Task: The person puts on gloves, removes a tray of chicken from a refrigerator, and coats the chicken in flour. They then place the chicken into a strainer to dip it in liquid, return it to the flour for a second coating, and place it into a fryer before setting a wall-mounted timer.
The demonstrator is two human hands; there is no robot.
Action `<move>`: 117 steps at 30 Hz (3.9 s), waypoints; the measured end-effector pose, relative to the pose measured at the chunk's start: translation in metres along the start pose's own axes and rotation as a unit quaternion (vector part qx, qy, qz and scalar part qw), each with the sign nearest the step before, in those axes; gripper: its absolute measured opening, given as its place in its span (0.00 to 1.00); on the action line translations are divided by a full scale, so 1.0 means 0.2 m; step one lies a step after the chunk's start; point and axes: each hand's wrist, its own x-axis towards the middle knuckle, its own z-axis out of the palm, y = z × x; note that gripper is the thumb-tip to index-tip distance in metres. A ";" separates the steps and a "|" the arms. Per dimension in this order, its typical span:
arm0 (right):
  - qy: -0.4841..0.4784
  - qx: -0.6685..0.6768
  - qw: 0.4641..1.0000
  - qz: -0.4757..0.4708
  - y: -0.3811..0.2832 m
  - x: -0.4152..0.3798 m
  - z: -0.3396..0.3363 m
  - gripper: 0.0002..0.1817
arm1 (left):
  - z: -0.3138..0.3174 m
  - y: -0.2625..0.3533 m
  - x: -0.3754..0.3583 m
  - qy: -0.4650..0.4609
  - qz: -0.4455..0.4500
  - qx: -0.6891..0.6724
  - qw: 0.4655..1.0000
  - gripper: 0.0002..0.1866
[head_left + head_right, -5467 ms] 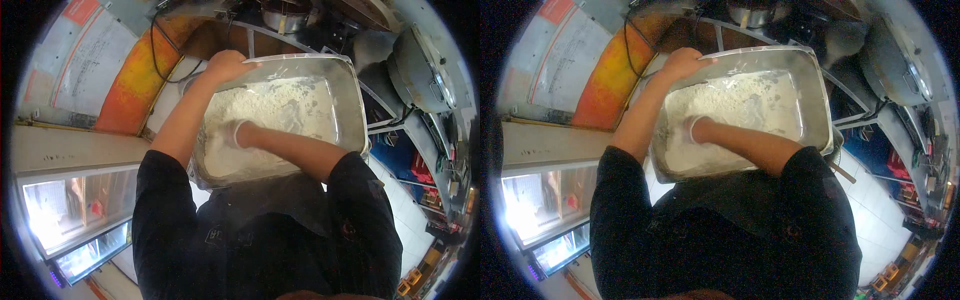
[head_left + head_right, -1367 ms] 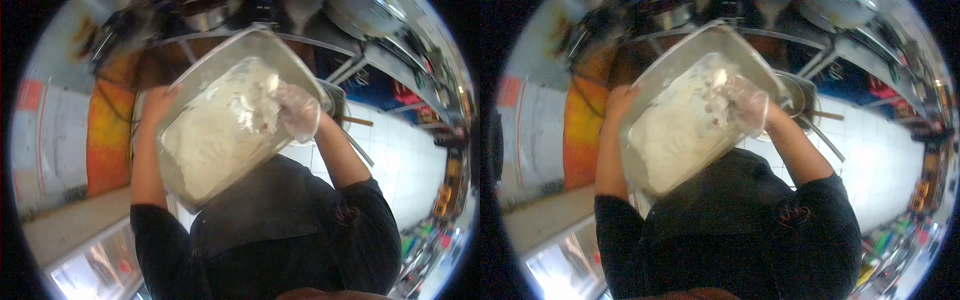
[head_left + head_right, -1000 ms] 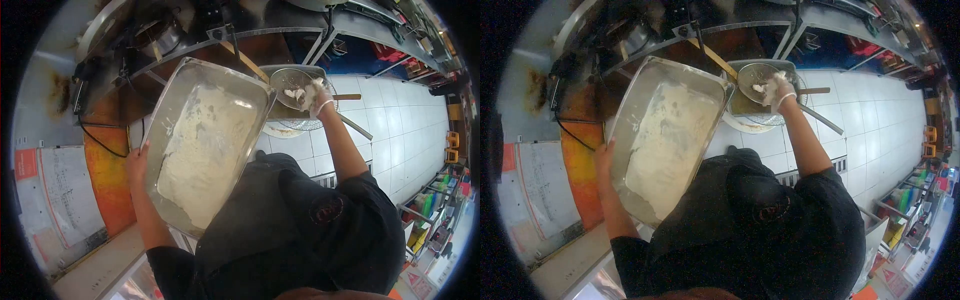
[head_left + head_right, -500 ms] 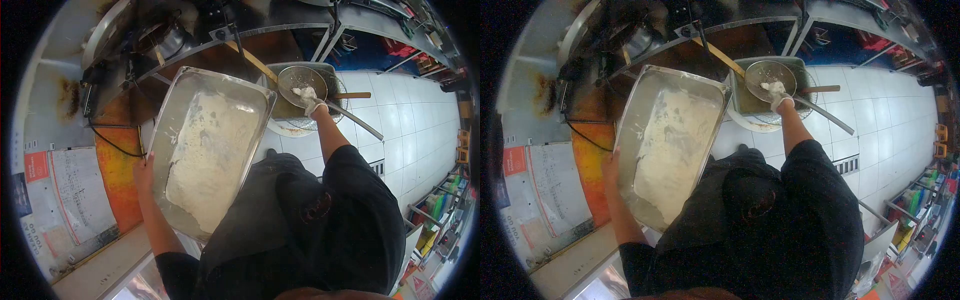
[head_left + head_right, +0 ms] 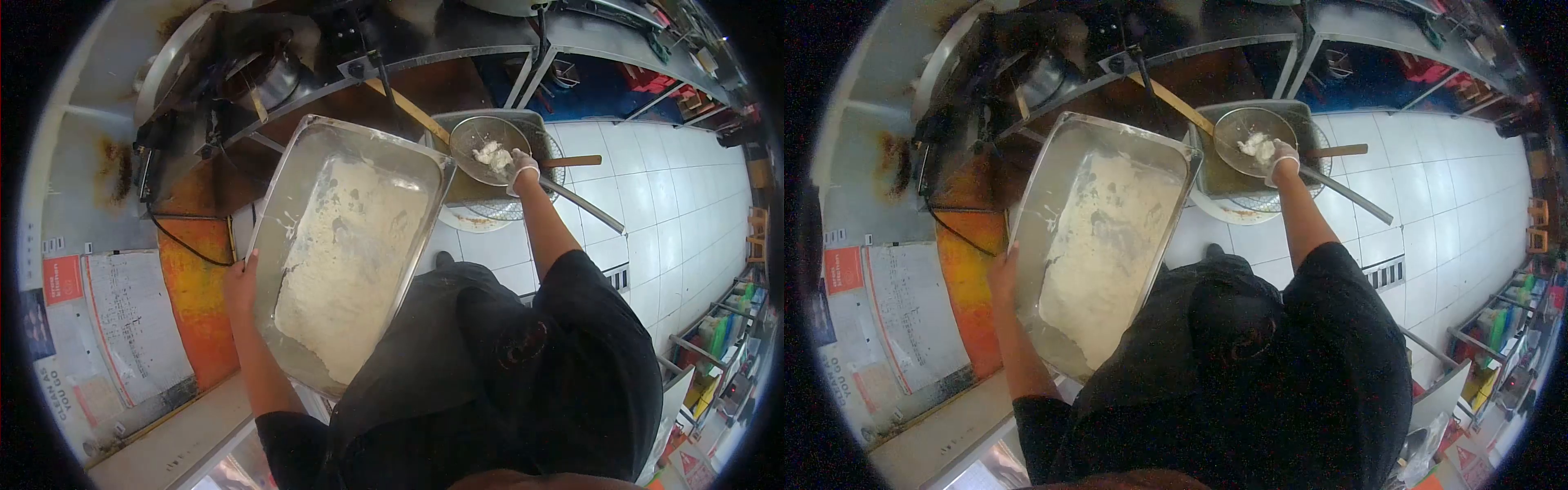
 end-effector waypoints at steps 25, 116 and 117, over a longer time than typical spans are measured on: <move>0.186 -0.819 0.509 -0.186 -0.59 -0.82 -0.76 0.27 | -0.01 -0.03 -0.01 0.009 0.008 0.002 1.000 0.37; -0.231 -0.621 0.618 -0.423 0.56 -1.97 1.93 0.16 | -0.43 -1.61 -0.14 0.089 -0.148 -0.030 0.985 0.39; -0.236 -0.629 0.608 -0.424 0.61 -2.01 1.99 0.15 | -0.41 -1.66 -0.11 0.085 -0.160 -0.027 0.983 0.39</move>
